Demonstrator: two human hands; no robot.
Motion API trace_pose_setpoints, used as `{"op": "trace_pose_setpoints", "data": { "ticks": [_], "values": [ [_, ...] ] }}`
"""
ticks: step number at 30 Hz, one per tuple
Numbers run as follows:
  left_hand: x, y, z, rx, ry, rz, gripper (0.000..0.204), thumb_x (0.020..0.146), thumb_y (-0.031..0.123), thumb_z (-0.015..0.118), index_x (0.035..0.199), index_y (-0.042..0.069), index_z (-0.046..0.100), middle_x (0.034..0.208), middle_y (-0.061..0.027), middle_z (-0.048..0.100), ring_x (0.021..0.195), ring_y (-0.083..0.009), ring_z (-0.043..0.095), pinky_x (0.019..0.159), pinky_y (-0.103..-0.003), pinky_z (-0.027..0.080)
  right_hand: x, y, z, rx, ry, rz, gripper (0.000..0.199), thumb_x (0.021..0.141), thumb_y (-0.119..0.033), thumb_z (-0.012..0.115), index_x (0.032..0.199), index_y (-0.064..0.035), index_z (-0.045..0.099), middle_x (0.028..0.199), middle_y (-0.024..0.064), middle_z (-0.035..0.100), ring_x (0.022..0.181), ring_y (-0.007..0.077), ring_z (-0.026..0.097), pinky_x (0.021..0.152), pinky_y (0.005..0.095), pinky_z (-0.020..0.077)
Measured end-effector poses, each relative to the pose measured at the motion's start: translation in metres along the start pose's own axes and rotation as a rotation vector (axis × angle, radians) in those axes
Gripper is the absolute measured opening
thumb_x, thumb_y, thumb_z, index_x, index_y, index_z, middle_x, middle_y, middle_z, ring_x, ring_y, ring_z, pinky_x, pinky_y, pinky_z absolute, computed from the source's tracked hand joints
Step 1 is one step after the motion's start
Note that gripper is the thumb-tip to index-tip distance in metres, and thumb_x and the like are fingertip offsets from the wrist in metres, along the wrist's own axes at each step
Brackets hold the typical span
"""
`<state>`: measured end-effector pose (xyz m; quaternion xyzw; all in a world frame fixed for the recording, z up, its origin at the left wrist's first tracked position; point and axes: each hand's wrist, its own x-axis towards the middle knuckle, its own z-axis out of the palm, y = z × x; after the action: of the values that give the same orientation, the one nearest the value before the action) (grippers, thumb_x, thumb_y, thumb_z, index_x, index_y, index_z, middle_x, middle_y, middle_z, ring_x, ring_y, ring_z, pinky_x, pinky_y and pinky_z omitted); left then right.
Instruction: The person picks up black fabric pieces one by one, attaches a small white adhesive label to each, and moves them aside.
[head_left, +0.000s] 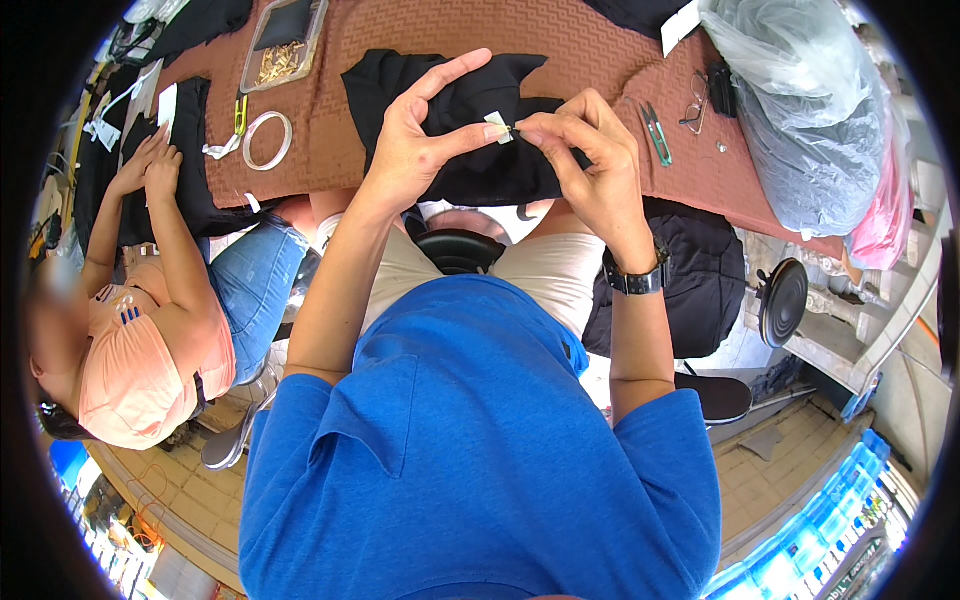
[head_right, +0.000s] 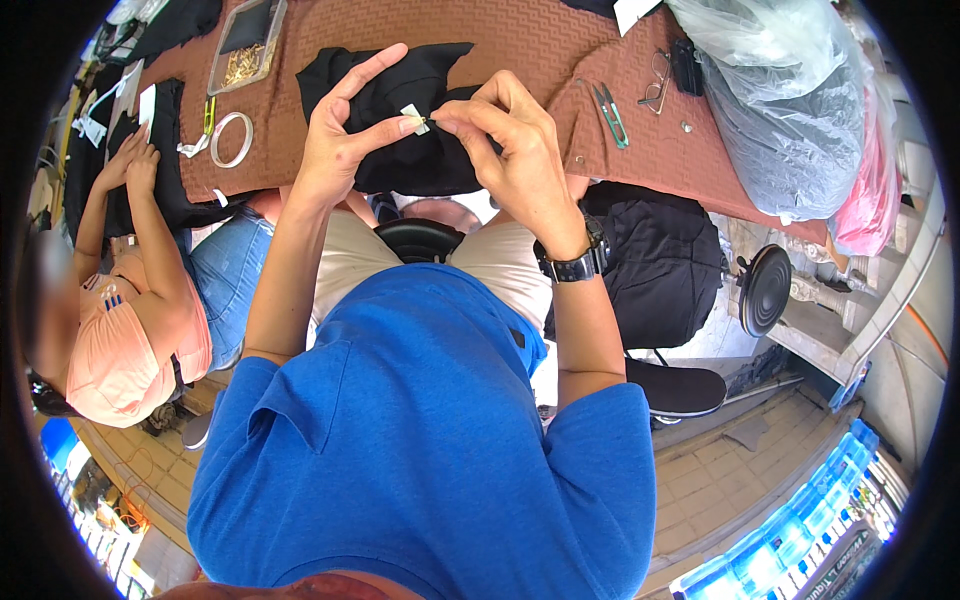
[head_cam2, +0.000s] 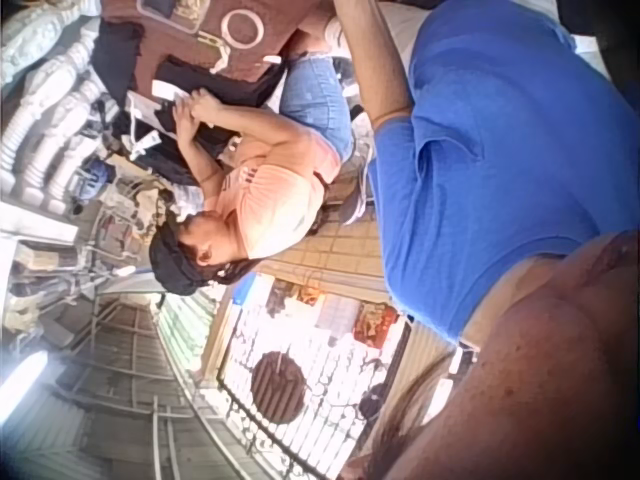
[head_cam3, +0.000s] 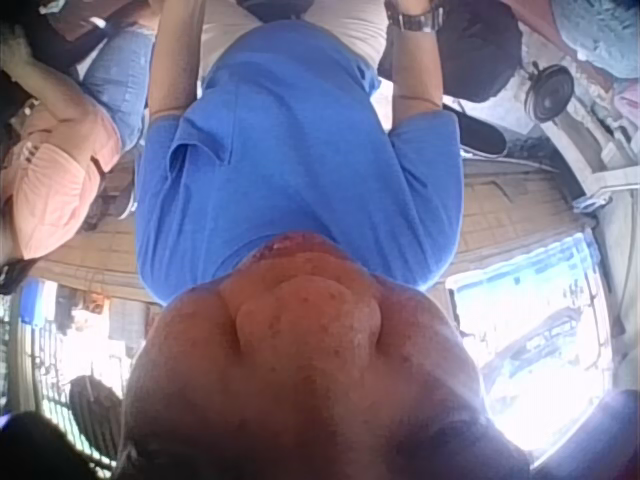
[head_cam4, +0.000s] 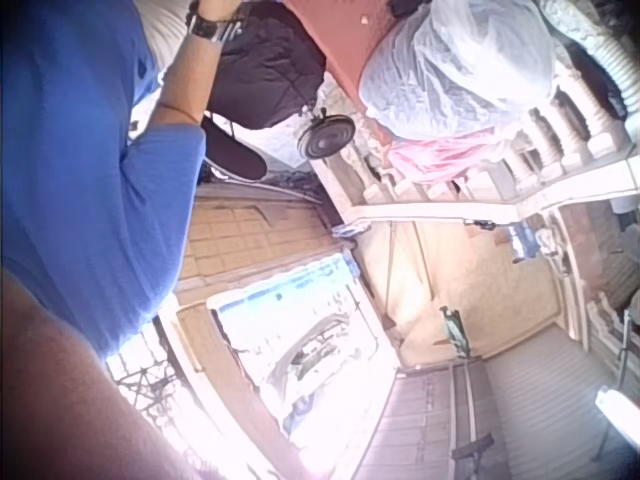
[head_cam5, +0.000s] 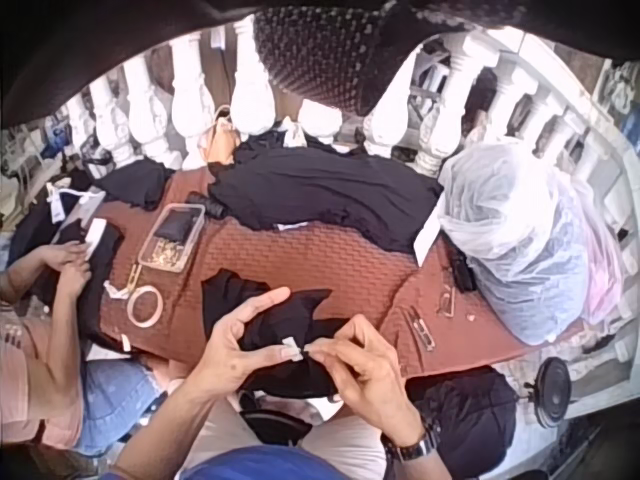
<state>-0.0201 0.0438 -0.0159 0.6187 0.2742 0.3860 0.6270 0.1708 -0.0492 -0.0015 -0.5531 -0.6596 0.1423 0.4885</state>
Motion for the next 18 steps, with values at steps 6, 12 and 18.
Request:
{"op": "trace_pose_setpoints", "data": {
  "ticks": [6,12,18],
  "values": [
    [0.0008,-0.0005,0.0015,-0.006,0.008,0.006,0.066,0.078,0.006,0.084,0.139,0.004,0.06,0.138,-0.0084,0.062,0.129,-0.0174,0.054,0.115,-0.032,0.035,0.0002,-0.0008,0.0,0.011,0.004,0.015,0.015,0.084,0.0,0.074,0.097,-0.0064,0.078,0.08,0.0068,0.056,0.072,0.0196,0.057,0.063,0.0326,0.0472],
    [0.001,0.0013,0.0008,0.027,0.007,-0.01,0.067,0.077,0.006,0.084,0.139,0.004,0.06,0.138,-0.008,0.062,0.13,-0.0174,0.054,0.115,-0.032,0.034,0.0003,0.0025,0.0002,0.026,-0.003,0.011,0.014,0.084,0.0,0.074,0.096,-0.0057,0.078,0.08,0.0074,0.057,0.073,0.0204,0.059,0.064,0.033,0.0483],
    [0.0024,0.0016,0.0024,-0.004,0.0,-0.019,0.066,0.077,0.005,0.084,0.139,0.004,0.061,0.137,-0.008,0.062,0.129,-0.0175,0.054,0.115,-0.032,0.035,0.0011,0.0052,0.0017,0.041,-0.001,0.011,0.014,0.084,0.001,0.074,0.097,-0.0047,0.077,0.081,0.0073,0.057,0.073,0.0202,0.059,0.064,0.0328,0.0486]
  ]
}}
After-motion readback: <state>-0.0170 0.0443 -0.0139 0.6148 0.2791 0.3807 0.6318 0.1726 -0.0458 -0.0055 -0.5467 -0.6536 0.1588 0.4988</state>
